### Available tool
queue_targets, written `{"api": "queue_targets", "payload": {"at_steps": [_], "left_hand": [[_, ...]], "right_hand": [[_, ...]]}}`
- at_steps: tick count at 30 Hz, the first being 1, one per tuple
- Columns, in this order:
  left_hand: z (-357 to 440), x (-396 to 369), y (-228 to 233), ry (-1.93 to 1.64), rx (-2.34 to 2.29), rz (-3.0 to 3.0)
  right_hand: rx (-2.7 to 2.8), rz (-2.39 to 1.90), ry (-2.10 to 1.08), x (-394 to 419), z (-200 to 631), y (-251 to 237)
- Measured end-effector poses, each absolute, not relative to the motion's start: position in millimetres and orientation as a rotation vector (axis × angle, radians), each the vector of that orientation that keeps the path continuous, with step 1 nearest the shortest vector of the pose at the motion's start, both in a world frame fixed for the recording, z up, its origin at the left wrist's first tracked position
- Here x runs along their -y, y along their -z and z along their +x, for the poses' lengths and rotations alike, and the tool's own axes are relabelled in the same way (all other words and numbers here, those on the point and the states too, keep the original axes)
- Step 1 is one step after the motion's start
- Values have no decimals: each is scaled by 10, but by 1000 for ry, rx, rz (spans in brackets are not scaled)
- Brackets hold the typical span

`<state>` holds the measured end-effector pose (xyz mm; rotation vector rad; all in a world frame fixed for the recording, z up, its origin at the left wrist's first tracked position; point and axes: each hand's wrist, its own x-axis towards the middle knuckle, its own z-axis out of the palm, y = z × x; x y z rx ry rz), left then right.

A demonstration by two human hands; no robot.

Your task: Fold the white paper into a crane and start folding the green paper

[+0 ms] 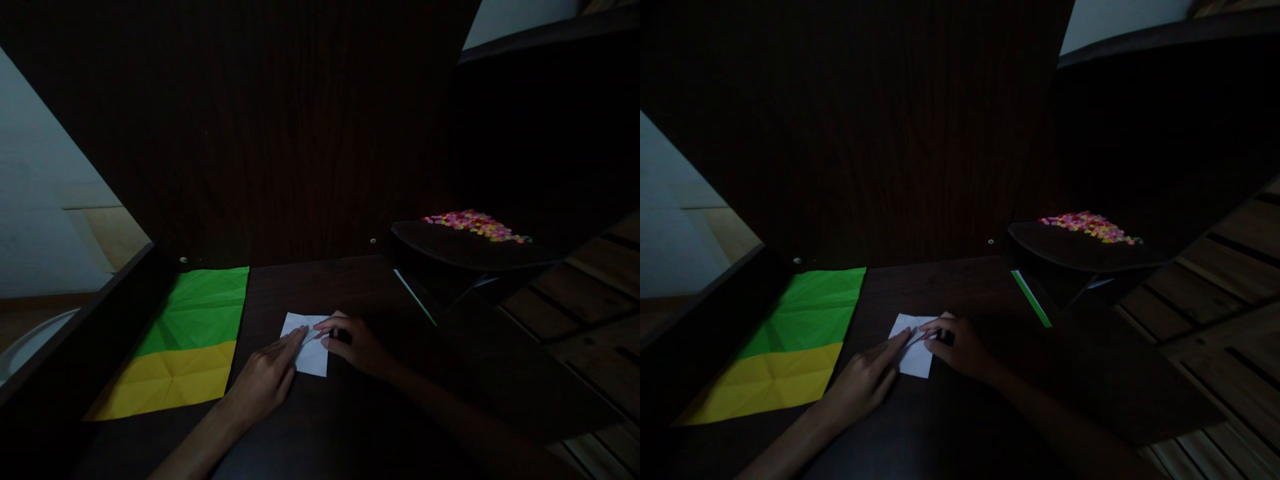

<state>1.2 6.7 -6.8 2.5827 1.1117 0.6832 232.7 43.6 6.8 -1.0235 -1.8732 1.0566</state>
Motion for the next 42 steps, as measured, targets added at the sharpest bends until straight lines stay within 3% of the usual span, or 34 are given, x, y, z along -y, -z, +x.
{"api": "queue_targets", "payload": {"at_steps": [11,17,22,31,42], "left_hand": [[21,-116,-4,-1054,-1322,1795],[72,-155,-118,-985,-1004,1281],[84,-123,-145,-853,-923,1185],[128,-117,-83,-869,-979,846],[114,-96,-113,-779,-887,1120]], "right_hand": [[1669,-897,-859,-500,2399,46],[1561,-991,-1209,-511,2300,75],[1468,-974,-1525,-454,2237,-8],[1365,-1043,-1488,-491,2260,40],[1347,-1015,-1527,-482,2286,21]]}}
